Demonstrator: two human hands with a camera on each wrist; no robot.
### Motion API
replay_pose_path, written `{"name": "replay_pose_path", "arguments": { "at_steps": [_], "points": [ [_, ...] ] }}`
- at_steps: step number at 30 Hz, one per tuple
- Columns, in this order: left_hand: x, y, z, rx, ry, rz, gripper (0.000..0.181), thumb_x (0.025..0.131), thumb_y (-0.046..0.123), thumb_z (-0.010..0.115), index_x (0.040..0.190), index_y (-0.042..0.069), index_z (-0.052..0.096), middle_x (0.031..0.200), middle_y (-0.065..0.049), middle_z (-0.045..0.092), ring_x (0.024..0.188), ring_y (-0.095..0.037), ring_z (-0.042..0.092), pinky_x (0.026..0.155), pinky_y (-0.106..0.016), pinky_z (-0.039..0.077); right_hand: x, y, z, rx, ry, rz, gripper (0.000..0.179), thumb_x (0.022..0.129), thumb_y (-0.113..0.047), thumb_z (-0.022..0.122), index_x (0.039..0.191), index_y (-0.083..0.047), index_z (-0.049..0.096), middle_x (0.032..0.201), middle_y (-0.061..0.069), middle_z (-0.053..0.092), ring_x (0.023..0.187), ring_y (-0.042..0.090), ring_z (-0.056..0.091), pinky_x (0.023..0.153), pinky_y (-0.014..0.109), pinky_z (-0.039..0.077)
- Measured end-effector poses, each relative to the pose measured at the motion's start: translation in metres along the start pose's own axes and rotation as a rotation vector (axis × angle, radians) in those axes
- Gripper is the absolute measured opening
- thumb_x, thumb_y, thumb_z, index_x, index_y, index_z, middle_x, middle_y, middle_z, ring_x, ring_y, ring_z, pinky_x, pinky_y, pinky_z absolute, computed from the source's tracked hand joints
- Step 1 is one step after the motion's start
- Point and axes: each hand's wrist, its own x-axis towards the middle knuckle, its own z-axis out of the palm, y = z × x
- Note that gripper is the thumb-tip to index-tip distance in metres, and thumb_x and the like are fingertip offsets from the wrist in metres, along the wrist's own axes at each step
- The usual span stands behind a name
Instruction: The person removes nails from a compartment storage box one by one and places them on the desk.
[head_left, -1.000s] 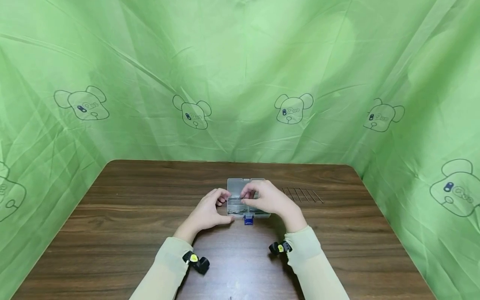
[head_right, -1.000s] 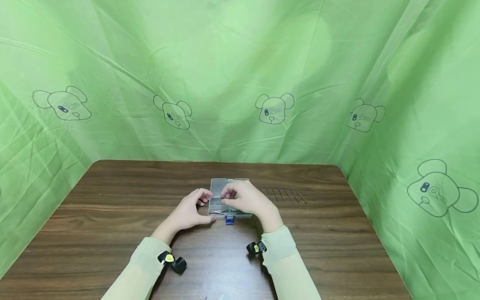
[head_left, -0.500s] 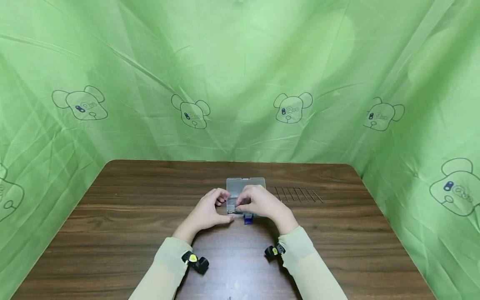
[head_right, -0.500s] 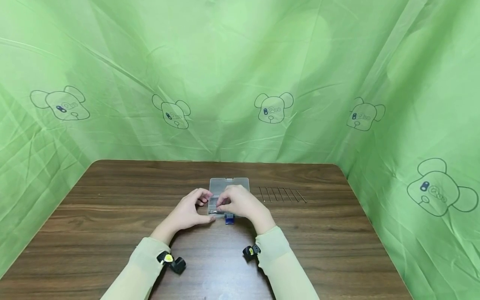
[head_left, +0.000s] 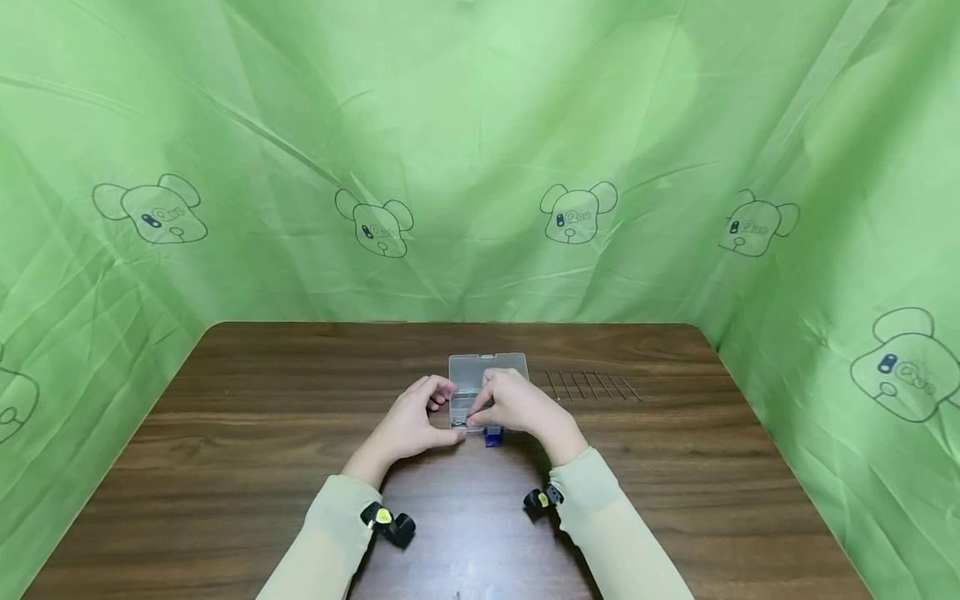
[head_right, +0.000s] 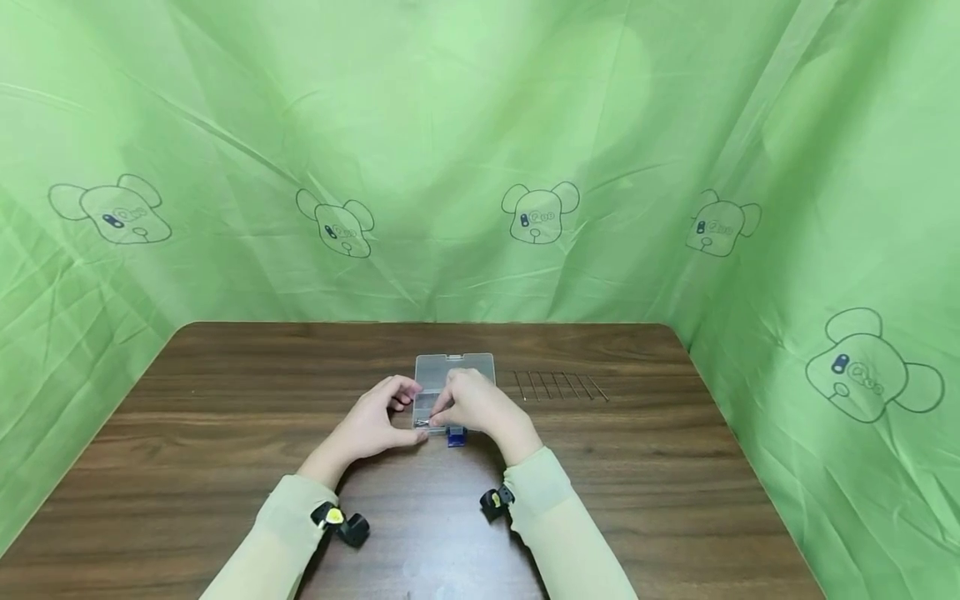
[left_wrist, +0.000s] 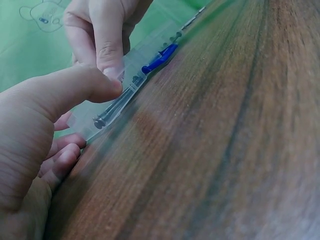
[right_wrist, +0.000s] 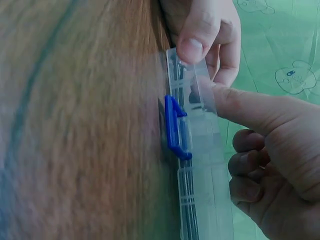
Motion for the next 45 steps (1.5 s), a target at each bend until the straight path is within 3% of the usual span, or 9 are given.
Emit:
{"name": "replay_pose_path", "arguments": {
  "at_steps": [7, 14, 23, 32, 39, 45],
  "points": [
    [-0.001, -0.001, -0.002, 0.009, 0.01, 0.013, 0.068, 0.075, 0.027, 0.1, 0.132, 0.01, 0.067, 0.114, 0.0, 0.065, 0.105, -0.015, 0.06, 0.093, -0.033, 0.055, 0.006, -0.006, 0.009, -0.036, 0.017, 0.004, 0.005, 0.086, -0.018, 0.094, 0.087, -0.016, 0.089, 0.084, -0.008, 0.063, 0.078, 0.008, 0.06, 0.072, 0.025, 0.051],
    [-0.003, -0.002, -0.003, 0.013, 0.016, 0.015, 0.067, 0.076, 0.027, 0.1, 0.132, 0.01, 0.068, 0.115, 0.0, 0.066, 0.106, -0.016, 0.06, 0.093, -0.034, 0.056, 0.009, -0.011, 0.013, -0.074, -0.002, -0.016, 0.007, 0.089, -0.017, 0.092, 0.096, -0.017, 0.09, 0.086, -0.008, 0.065, 0.08, 0.01, 0.064, 0.075, 0.026, 0.053],
    [-0.002, -0.002, -0.004, 0.017, 0.008, -0.001, 0.067, 0.076, 0.028, 0.1, 0.132, 0.011, 0.067, 0.116, 0.0, 0.066, 0.107, -0.016, 0.06, 0.095, -0.035, 0.056, 0.011, -0.011, 0.015, -0.135, -0.016, -0.06, 0.003, 0.092, -0.017, 0.09, 0.094, -0.015, 0.088, 0.089, -0.007, 0.063, 0.082, 0.008, 0.061, 0.081, 0.03, 0.055],
    [-0.002, 0.0, -0.001, 0.02, -0.009, -0.002, 0.067, 0.078, 0.031, 0.099, 0.133, 0.012, 0.066, 0.117, 0.001, 0.065, 0.108, -0.015, 0.06, 0.095, -0.035, 0.055, 0.006, -0.001, 0.01, -0.074, 0.012, -0.118, 0.001, 0.095, -0.018, 0.087, 0.095, -0.017, 0.087, 0.092, -0.008, 0.067, 0.085, 0.006, 0.062, 0.082, 0.026, 0.055],
    [0.001, 0.001, 0.001, 0.022, -0.015, 0.013, 0.068, 0.076, 0.029, 0.1, 0.133, 0.011, 0.066, 0.118, 0.0, 0.065, 0.108, -0.016, 0.06, 0.096, -0.035, 0.055, -0.002, 0.002, 0.001, -0.012, 0.064, -0.119, 0.008, 0.094, -0.02, 0.088, 0.1, -0.014, 0.087, 0.099, -0.004, 0.067, 0.096, 0.014, 0.064, 0.088, 0.031, 0.056],
    [0.0, 0.001, -0.001, 0.033, 0.002, 0.019, 0.069, 0.075, 0.031, 0.1, 0.132, 0.011, 0.067, 0.116, 0.001, 0.065, 0.107, -0.016, 0.061, 0.095, -0.035, 0.056, -0.001, 0.004, -0.006, 0.037, 0.047, -0.097, 0.01, 0.105, -0.019, 0.075, 0.109, -0.012, 0.081, 0.106, -0.004, 0.073, 0.1, 0.013, 0.067, 0.092, 0.035, 0.057]
  ]
}}
